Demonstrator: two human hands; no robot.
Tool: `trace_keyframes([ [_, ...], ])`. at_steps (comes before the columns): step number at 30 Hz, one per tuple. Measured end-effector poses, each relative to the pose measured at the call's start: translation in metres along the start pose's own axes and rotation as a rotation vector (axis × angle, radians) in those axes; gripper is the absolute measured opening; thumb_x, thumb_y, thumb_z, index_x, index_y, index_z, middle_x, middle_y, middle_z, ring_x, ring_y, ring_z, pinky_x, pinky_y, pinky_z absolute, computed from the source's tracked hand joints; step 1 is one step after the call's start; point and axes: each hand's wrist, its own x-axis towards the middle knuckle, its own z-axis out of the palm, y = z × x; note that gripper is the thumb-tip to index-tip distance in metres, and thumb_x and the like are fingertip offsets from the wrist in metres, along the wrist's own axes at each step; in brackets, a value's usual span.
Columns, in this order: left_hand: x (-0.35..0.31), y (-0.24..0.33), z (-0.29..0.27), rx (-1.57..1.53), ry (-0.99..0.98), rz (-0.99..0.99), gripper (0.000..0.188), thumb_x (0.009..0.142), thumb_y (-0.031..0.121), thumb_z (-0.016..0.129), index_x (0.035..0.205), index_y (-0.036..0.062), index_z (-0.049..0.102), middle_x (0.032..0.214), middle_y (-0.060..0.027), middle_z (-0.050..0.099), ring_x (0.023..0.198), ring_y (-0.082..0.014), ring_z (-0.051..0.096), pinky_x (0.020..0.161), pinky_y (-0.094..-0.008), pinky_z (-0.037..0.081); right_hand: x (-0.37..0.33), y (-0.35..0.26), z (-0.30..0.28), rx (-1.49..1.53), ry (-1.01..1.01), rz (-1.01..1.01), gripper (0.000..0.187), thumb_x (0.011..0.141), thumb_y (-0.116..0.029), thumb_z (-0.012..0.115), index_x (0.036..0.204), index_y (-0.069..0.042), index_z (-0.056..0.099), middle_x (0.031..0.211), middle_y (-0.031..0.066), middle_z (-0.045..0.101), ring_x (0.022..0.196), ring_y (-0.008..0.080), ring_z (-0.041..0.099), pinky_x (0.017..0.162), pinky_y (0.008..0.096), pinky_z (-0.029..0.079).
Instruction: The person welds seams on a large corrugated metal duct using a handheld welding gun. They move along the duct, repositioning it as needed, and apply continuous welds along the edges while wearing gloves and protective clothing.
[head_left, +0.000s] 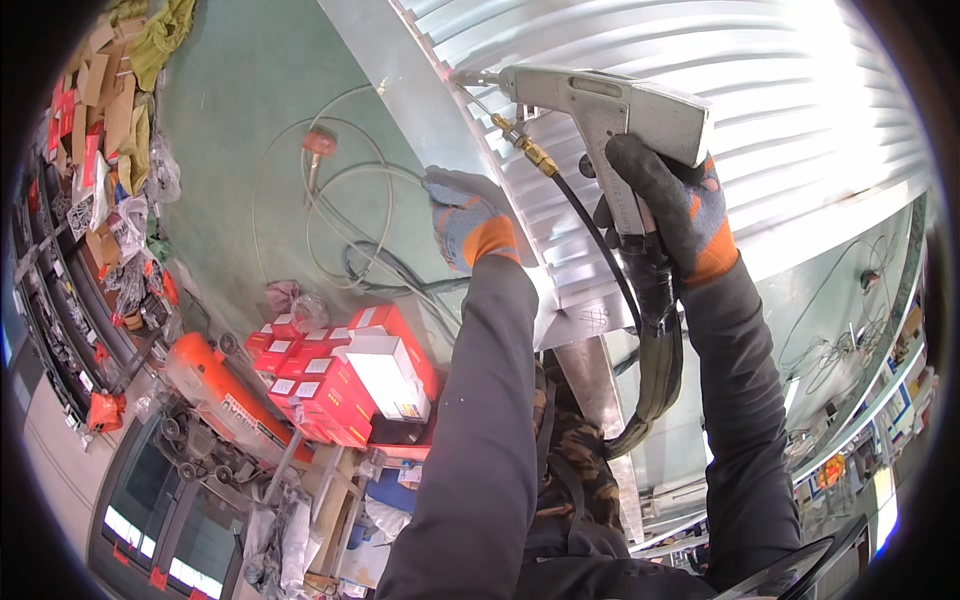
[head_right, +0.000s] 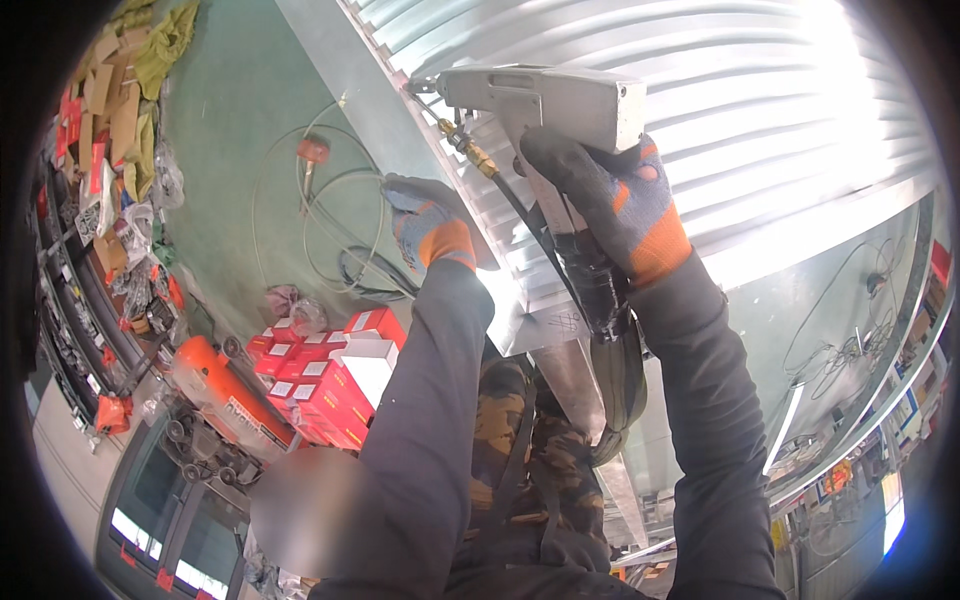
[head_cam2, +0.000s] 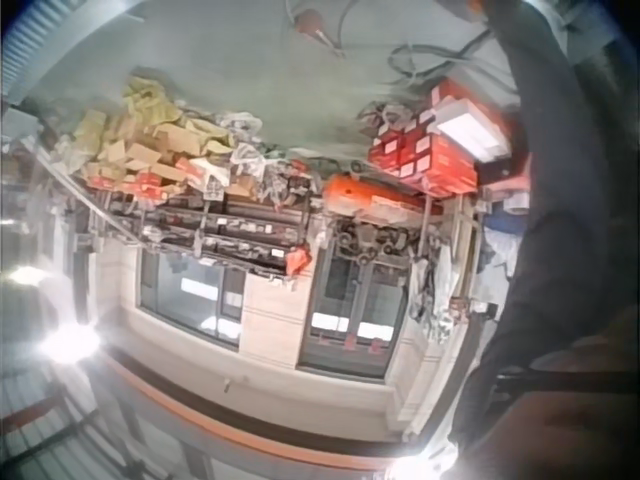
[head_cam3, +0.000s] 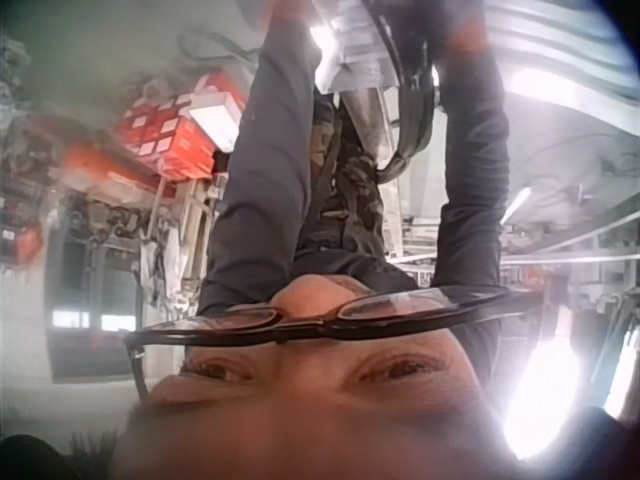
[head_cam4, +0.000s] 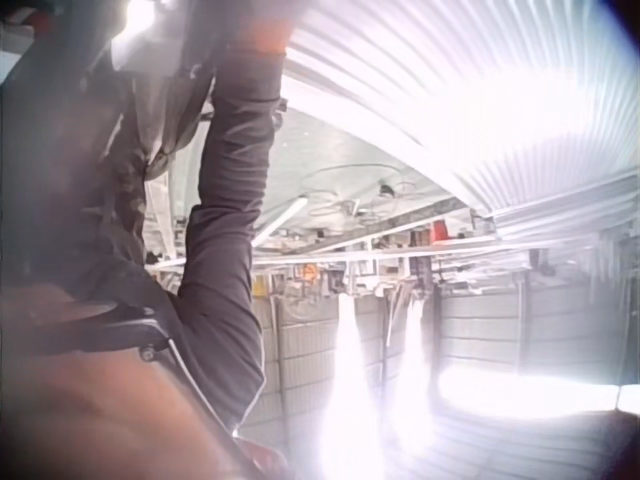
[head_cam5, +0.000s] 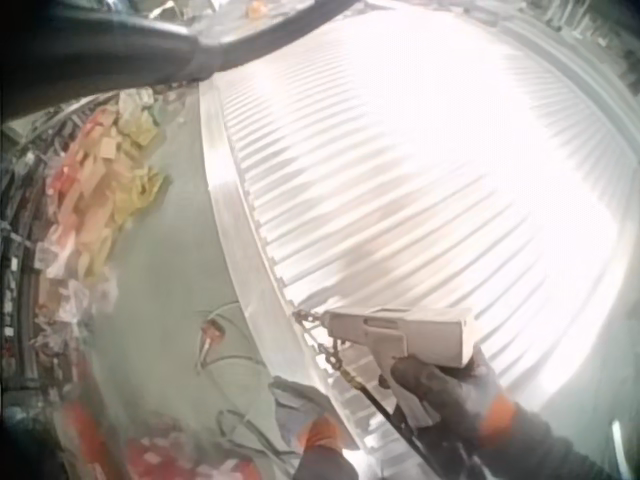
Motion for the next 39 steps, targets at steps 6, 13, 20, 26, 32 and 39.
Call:
trace_keyframes([
  [6, -0.005, -0.008, 0.0, -0.018, 0.007, -0.011, 0.015, 0.083, 0.017, 0.063, 0.093, 0.0109, 0.074, 0.096, -0.0107, 0.071, 0.092, -0.0273, 0.067, 0.077, -0.0375, 0.051, -0.001, 0.0, 0.003, 0.026, -0.009, -0.014, 0.033, 0.084, -0.023, 0.069, 0.103, 0.003, 0.061, 0.083, 0.0126, 0.066, 0.058, 0.0167, 0.064, 0.051, 0.0265, 0.051],
  [13, -0.005, 0.008, 0.002, -0.035, 0.001, 0.032, 0.015, 0.081, 0.015, 0.065, 0.092, 0.0106, 0.074, 0.097, -0.0116, 0.071, 0.092, -0.0287, 0.068, 0.075, -0.0391, 0.052, -0.004, 0.007, -0.008, -0.005, 0.062, 0.014, 0.032, 0.084, -0.023, 0.068, 0.102, 0.002, 0.061, 0.082, 0.0123, 0.066, 0.058, 0.0166, 0.064, 0.05, 0.0273, 0.051],
  [20, -0.002, -0.011, 0.005, -0.025, 0.023, -0.015, 0.014, 0.08, 0.013, 0.066, 0.092, 0.0102, 0.074, 0.098, -0.0124, 0.071, 0.092, -0.03, 0.068, 0.073, -0.0407, 0.054, 0.001, 0.004, 0.001, 0.018, -0.008, -0.041, 0.032, 0.085, -0.024, 0.067, 0.102, 0.003, 0.061, 0.081, 0.0122, 0.066, 0.058, 0.0167, 0.064, 0.051, 0.0272, 0.051],
  [26, 0.007, -0.001, 0.017, -0.044, 0.031, 0.003, 0.014, 0.079, 0.011, 0.068, 0.091, 0.0099, 0.074, 0.099, -0.0131, 0.07, 0.093, -0.0312, 0.068, 0.071, -0.0421, 0.055, -0.001, 0.005, 0.0, -0.059, 0.024, -0.03, 0.034, 0.084, -0.025, 0.067, 0.103, 0.003, 0.061, 0.08, 0.0121, 0.066, 0.057, 0.0163, 0.063, 0.05, 0.0269, 0.051],
  [32, 0.037, -0.04, 0.04, -0.009, -0.066, -0.067, 0.015, 0.079, 0.011, 0.068, 0.093, 0.0108, 0.074, 0.1, -0.0131, 0.07, 0.093, -0.031, 0.068, 0.071, -0.0426, 0.055, 0.001, -0.009, 0.02, 0.031, -0.028, 0.037, 0.035, 0.084, -0.025, 0.067, 0.103, 0.003, 0.061, 0.08, 0.0117, 0.066, 0.057, 0.0161, 0.063, 0.049, 0.0264, 0.05],
  [39, -0.026, 0.004, -0.045, -0.072, -0.118, 0.039, 0.017, 0.078, 0.011, 0.068, 0.094, 0.0117, 0.074, 0.101, -0.0135, 0.07, 0.095, -0.0307, 0.068, 0.073, -0.0428, 0.056, -0.004, -0.007, 0.005, -0.012, 0.033, 0.081, 0.034, 0.084, -0.025, 0.066, 0.102, 0.003, 0.06, 0.079, 0.0116, 0.065, 0.057, 0.0159, 0.063, 0.047, 0.0268, 0.05],
])
